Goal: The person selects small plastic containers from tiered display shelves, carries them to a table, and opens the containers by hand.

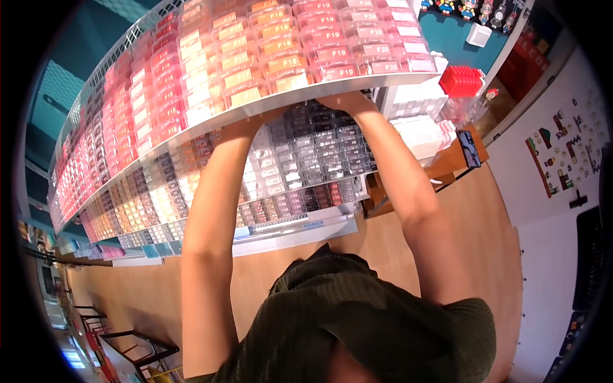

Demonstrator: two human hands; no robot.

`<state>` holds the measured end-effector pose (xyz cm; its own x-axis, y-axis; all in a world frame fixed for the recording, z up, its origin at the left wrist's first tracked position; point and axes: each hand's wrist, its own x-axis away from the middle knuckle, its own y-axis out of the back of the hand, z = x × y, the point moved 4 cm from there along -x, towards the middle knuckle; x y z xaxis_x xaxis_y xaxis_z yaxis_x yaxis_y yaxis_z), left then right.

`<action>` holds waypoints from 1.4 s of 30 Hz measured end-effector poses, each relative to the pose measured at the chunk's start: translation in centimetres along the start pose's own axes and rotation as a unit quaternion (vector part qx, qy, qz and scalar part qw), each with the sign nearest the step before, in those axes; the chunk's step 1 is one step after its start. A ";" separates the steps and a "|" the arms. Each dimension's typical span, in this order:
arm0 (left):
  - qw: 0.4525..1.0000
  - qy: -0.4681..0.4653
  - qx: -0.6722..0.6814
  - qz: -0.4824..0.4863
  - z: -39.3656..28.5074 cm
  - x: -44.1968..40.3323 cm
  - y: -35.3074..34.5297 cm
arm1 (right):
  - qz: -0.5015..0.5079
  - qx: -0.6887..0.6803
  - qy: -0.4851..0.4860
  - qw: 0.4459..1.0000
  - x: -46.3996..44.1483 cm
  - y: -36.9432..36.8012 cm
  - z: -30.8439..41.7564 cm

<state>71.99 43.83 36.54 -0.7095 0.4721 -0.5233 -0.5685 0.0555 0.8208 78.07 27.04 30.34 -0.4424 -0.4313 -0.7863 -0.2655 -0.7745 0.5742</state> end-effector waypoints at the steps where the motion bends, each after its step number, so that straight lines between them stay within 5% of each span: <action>1: 1.000 0.002 -0.001 -0.024 0.2 0.2 -0.2 | -0.046 0.005 0.019 0.999 0.1 0.0 0.0; 7: 0.977 0.015 0.031 -0.209 2.4 2.1 -1.8 | -0.167 0.058 0.115 0.977 1.1 -0.8 -0.9; 11: 0.954 0.068 0.092 -0.277 4.3 4.2 -1.4 | -0.097 0.243 0.052 0.964 2.0 -0.8 -1.2; 13: 0.945 0.233 0.214 -0.078 4.0 5.8 -0.3 | -0.027 -0.014 -0.107 0.994 1.2 2.7 3.8; 14: 0.909 0.315 0.272 0.021 3.1 7.2 0.6 | 0.017 -0.143 -0.185 0.972 1.2 4.3 6.8; 16: 0.701 0.349 0.620 -0.050 0.1 10.8 3.1 | 0.103 -0.251 -0.171 0.947 2.3 4.7 11.1; 17: 0.646 0.393 0.654 -0.019 -0.7 12.9 3.8 | 0.094 -0.401 -0.155 0.898 3.1 3.3 12.6; 27: 0.577 0.410 0.695 -0.128 -1.4 24.2 5.7 | 0.139 -0.421 -0.050 0.895 2.9 -2.6 21.2; 30: 0.463 0.379 0.782 -0.175 -1.4 25.7 5.2 | 0.142 -0.411 -0.061 0.898 2.2 -2.9 23.0; 42: 0.437 0.399 0.785 -0.184 1.1 30.2 6.1 | 0.125 -0.365 -0.085 0.918 2.2 -6.1 28.1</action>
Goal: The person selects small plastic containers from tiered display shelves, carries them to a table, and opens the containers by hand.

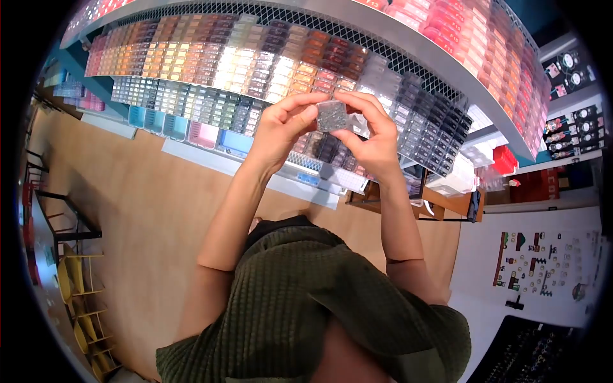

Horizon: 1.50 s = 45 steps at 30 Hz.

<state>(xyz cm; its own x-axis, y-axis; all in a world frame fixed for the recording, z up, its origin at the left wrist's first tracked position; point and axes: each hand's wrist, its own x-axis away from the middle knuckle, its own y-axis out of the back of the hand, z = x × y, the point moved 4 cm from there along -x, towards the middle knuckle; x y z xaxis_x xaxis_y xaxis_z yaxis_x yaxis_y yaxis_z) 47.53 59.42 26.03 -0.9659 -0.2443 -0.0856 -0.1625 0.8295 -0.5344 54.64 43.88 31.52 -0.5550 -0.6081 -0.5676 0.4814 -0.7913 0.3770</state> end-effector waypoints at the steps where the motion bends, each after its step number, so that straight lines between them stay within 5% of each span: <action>1: 1.000 0.002 -0.002 0.002 -0.3 0.2 0.1 | -0.004 0.007 -0.001 1.000 0.1 -0.3 0.3; 45: 0.994 0.078 0.071 -0.013 0.2 1.9 3.8 | -0.011 -0.006 -0.081 0.997 1.6 -4.3 1.6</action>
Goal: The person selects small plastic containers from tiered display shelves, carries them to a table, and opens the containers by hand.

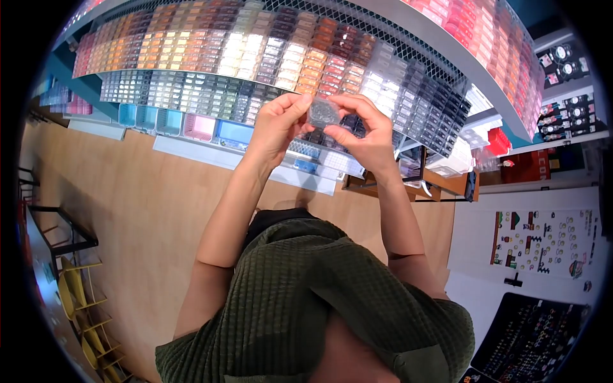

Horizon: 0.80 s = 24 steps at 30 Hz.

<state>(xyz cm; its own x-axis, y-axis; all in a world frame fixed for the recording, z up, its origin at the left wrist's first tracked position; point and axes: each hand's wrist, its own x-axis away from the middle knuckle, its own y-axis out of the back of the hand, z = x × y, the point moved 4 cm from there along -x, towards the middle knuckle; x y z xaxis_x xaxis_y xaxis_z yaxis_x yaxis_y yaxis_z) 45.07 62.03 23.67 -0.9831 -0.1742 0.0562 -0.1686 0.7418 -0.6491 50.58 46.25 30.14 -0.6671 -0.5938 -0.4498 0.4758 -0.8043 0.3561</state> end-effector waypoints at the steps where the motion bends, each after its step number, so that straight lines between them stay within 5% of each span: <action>1: 1.000 0.000 -0.001 -0.006 0.0 0.0 0.0 | 0.000 0.001 0.000 1.000 0.0 0.0 0.0; 11: 0.997 0.070 0.012 -0.042 0.6 -0.1 0.6 | 0.021 0.012 -0.031 0.999 0.0 -0.1 -1.1; 24: 1.000 0.019 0.023 -0.007 0.6 -0.6 0.1 | -0.004 0.016 0.009 1.000 -0.3 0.5 -0.8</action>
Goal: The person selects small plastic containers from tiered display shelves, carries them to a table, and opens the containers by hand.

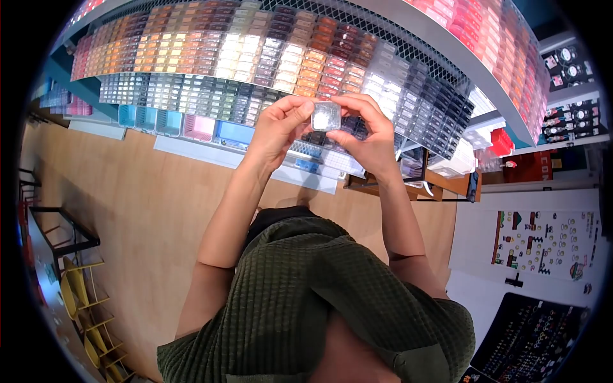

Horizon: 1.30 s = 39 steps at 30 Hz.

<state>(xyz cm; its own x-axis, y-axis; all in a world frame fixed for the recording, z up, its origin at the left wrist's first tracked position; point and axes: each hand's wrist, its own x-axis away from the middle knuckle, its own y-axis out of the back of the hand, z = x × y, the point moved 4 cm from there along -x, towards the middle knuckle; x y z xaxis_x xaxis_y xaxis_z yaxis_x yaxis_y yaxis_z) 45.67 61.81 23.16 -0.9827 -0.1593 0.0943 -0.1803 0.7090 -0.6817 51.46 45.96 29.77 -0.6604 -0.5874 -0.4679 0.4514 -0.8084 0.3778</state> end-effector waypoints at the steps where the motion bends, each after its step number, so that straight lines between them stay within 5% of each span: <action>1: 1.000 -0.005 -0.004 0.007 0.1 -0.1 0.1 | -0.001 0.003 0.000 1.000 0.0 0.0 0.0; 23: 0.996 -0.054 -0.075 0.015 0.0 0.0 -1.0 | -0.018 0.020 0.038 0.999 0.7 0.2 -0.6; 29: 0.996 -0.007 -0.011 0.090 1.4 0.3 -2.7 | 0.007 0.056 0.086 0.995 0.9 0.8 0.1; 35: 0.997 0.070 -0.015 0.009 4.1 0.1 -3.8 | 0.098 0.089 0.041 0.990 1.6 3.6 0.1; 39: 0.992 0.117 0.041 -0.009 5.0 0.5 -3.9 | -0.140 0.320 0.042 0.936 0.0 14.9 -2.3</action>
<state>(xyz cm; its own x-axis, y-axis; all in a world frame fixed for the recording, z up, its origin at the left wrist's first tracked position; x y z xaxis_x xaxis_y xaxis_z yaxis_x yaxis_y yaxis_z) 46.12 55.56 22.23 -0.9638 -0.0009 0.2665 -0.2036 0.6478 -0.7341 59.57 33.80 33.52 -0.6371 -0.3779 -0.6718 -0.2023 -0.7590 0.6188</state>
